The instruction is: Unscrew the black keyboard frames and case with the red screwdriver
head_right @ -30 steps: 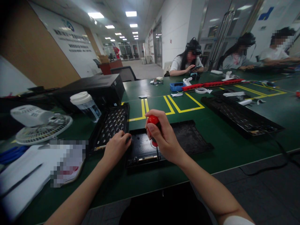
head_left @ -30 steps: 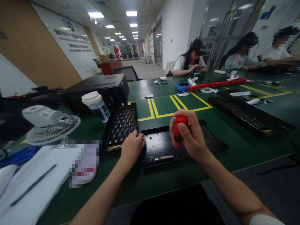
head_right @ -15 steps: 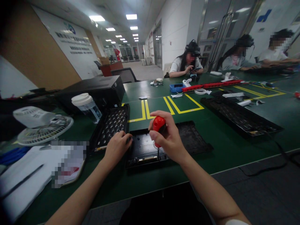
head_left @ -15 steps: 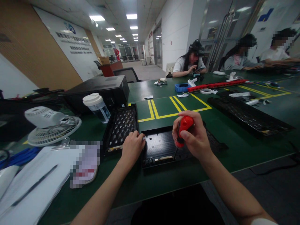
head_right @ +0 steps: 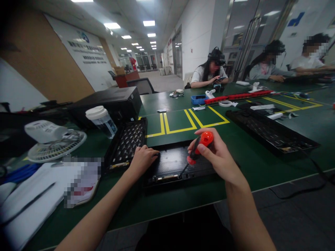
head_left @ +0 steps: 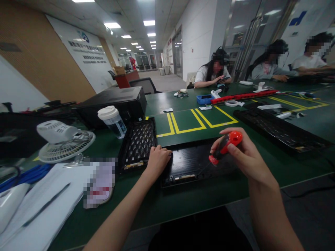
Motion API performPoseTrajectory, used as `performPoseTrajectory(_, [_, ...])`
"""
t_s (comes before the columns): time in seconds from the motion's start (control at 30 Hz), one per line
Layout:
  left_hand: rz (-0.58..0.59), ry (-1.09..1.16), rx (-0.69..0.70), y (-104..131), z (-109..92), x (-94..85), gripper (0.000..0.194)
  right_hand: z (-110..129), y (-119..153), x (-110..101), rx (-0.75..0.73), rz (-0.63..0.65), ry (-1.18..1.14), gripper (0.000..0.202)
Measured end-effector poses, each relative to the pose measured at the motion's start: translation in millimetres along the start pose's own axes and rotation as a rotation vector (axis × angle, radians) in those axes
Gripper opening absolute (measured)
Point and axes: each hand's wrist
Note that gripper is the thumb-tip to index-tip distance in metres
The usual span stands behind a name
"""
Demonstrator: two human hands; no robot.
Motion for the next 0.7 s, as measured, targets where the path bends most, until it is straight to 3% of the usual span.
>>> performPoseTrajectory(0.17, [0.026, -0.013, 0.008, 0.0, -1.1, -2.1, 0.013, -2.2, 1.6, -7.6, 0.078, -0.024, -0.241, 0.029])
performPoseTrajectory(0.3, [0.008, 0.055, -0.015, 0.1, 3.0, -1.9, 0.007, -6.8, -7.7, -9.8, 0.068, -0.181, -0.364, 0.029])
performPoseTrajectory(0.5, [0.070, 0.644, 0.042, 8.5, 6.9, -9.2, 0.009, -6.6, -24.0, -8.9, -0.093, -0.481, -0.527, 0.023])
performPoseTrajectory(0.7, [0.117, 1.015, 0.097, 22.2, -3.3, -16.4, 0.015, -2.2, -16.2, 11.9, -0.182, -0.477, -0.568, 0.022])
Point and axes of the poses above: each hand's wrist, its own y-axis away from the middle knuckle, its own x-axis out of the palm, z = x × y, and after that the axes turned 5 degrees about -x, right-handed
